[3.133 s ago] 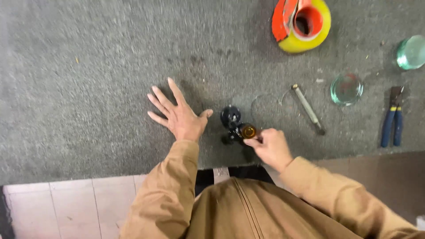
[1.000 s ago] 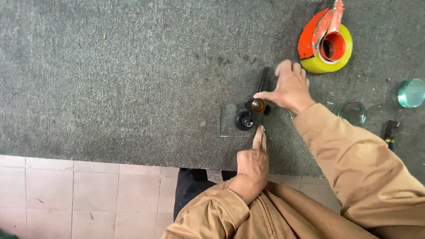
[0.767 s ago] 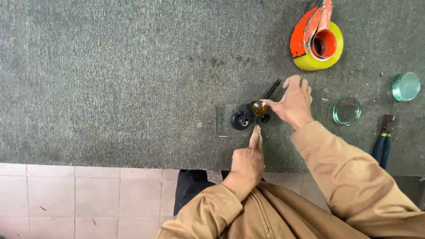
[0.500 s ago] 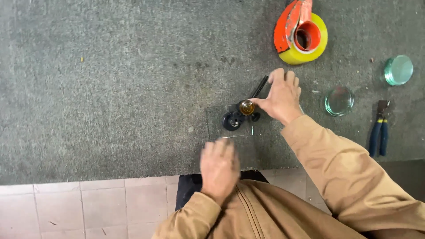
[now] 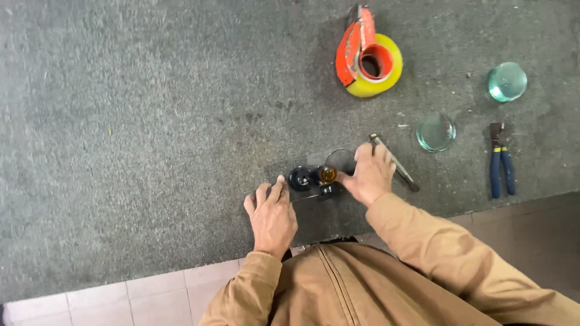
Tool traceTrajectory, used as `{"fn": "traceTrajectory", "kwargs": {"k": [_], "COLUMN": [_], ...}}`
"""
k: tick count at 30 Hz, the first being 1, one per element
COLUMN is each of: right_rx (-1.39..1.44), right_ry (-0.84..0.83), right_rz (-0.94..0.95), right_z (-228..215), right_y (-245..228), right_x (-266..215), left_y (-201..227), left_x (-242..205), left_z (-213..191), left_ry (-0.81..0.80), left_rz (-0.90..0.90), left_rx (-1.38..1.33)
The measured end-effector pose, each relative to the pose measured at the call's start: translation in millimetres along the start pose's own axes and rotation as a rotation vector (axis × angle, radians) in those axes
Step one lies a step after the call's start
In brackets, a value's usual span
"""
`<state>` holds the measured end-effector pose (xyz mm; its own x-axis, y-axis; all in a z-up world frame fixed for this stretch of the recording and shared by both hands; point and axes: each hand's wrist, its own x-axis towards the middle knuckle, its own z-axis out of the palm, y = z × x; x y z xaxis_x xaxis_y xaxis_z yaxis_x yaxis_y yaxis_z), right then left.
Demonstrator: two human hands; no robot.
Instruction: Using a circular glass cutter and pliers to cut a circular shape out of a glass pane.
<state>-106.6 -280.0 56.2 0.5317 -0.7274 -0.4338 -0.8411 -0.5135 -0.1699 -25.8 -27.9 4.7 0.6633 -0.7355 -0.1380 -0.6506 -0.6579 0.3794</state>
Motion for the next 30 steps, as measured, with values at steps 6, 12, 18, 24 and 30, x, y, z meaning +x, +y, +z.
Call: {"fn": "traceTrajectory", "kwargs": {"k": [6,12,18,24,30], "right_rx": [0.068,0.088,0.089,0.231,0.289], "right_ry": [-0.024,-0.049,-0.039,0.224,-0.058], "right_rz": [0.049,0.076,0.057,-0.258,-0.798], "right_z": [5,18,32,16,13], "right_y": [3,12,18,11,-47], "right_x": [-20,-27,-30,-25,14], "left_y": [-2,-9,-6,5,16], "left_x": [8,11,13,25,47], "left_z": [4,14,9,-6,8], "left_ry": [-0.025,-0.053,-0.098,-0.016,-0.101], "left_rz": [0.033,0.047,0.033,-0.068,-0.161], "left_rx": [0.085,0.129,0.172,-0.055,-0.410]}}
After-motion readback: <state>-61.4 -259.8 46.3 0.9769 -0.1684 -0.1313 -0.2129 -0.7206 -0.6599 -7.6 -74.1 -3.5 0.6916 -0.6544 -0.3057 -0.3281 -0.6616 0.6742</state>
